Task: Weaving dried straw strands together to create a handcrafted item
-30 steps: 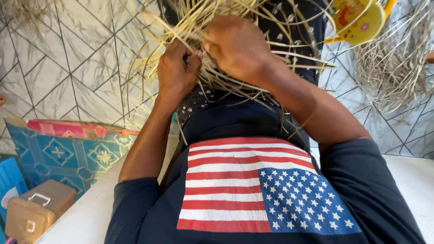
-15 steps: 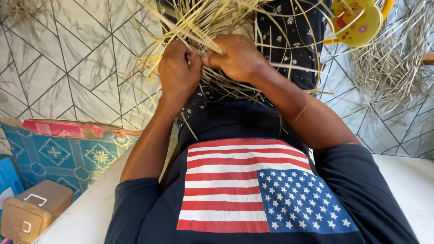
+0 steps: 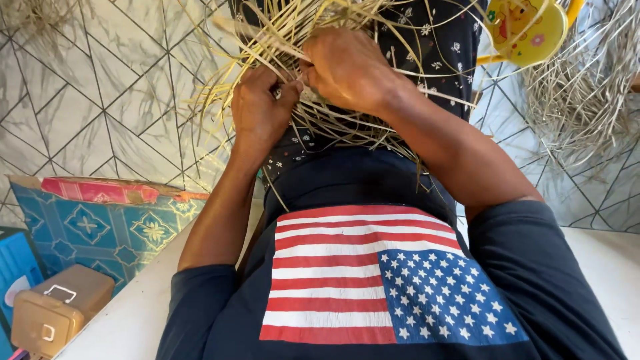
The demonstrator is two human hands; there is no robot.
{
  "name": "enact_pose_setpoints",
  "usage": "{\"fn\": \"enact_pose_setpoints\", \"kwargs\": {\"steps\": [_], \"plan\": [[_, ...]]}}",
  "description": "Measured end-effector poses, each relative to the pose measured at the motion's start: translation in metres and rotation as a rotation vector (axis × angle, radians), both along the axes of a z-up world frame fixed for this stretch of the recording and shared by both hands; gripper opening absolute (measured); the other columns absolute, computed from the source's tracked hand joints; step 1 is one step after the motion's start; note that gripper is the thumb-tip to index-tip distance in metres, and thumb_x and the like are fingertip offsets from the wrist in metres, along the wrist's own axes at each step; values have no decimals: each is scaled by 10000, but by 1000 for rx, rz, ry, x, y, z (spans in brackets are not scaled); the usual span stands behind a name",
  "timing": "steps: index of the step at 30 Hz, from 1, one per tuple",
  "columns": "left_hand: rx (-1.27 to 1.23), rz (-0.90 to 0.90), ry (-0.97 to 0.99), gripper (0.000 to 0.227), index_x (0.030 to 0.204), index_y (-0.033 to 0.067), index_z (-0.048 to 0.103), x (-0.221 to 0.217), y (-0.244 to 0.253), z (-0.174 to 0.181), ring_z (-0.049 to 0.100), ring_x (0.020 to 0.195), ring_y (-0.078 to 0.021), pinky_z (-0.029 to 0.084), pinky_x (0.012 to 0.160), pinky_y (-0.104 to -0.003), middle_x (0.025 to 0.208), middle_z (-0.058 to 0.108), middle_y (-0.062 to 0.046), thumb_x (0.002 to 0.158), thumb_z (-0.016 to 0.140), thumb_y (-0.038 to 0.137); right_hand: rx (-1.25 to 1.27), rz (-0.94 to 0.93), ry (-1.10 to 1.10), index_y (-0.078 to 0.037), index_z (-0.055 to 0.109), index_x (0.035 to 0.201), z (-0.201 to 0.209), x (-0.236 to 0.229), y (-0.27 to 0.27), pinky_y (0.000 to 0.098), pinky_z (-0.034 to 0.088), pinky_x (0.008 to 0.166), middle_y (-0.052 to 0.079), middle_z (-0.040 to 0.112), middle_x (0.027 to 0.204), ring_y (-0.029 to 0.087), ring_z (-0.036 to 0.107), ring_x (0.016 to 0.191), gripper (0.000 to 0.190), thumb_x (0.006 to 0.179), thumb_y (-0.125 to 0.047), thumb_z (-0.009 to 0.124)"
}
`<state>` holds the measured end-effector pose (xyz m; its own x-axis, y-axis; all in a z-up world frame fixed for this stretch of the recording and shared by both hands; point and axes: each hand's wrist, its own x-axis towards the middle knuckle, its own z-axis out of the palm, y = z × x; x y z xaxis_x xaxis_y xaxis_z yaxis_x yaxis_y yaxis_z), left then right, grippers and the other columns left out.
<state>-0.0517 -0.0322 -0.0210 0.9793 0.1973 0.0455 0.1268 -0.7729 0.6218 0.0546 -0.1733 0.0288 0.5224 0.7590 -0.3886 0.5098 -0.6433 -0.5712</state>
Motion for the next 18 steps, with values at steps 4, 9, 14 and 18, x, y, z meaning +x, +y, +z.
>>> {"fn": "enact_pose_setpoints", "kwargs": {"steps": [4,9,14,18], "plan": [[-35,50,197,204,728,103,599,6,1,8,567,694,-287,403,587,-430,711,618,-59,777,721,260,46,-134,99,-48,620,981,-4,5,12,366,523,535,79,580,757,204,572,607,148,967,-191,583],[2,73,298,311,646,78,519,6,6,9,552,626,-390,368,554,-483,626,581,-130,779,700,292,686,-19,-191,61,627,973,-7,6,2,419,404,619,133,655,942,318,605,800,249,910,-179,621],[-263,-36,228,98,875,103,742,11,13,15,605,567,-145,487,476,-312,755,715,-78,818,663,106,585,-72,-106,-87,570,851,-16,-36,-36,264,484,440,3,518,635,108,486,498,122,966,-81,612],[-126,79,263,232,791,145,728,16,-4,16,578,526,-128,445,458,-304,700,687,-38,847,624,345,515,-19,-90,-29,594,808,-16,-50,-42,285,545,496,73,600,718,173,588,570,106,870,28,659]]}}
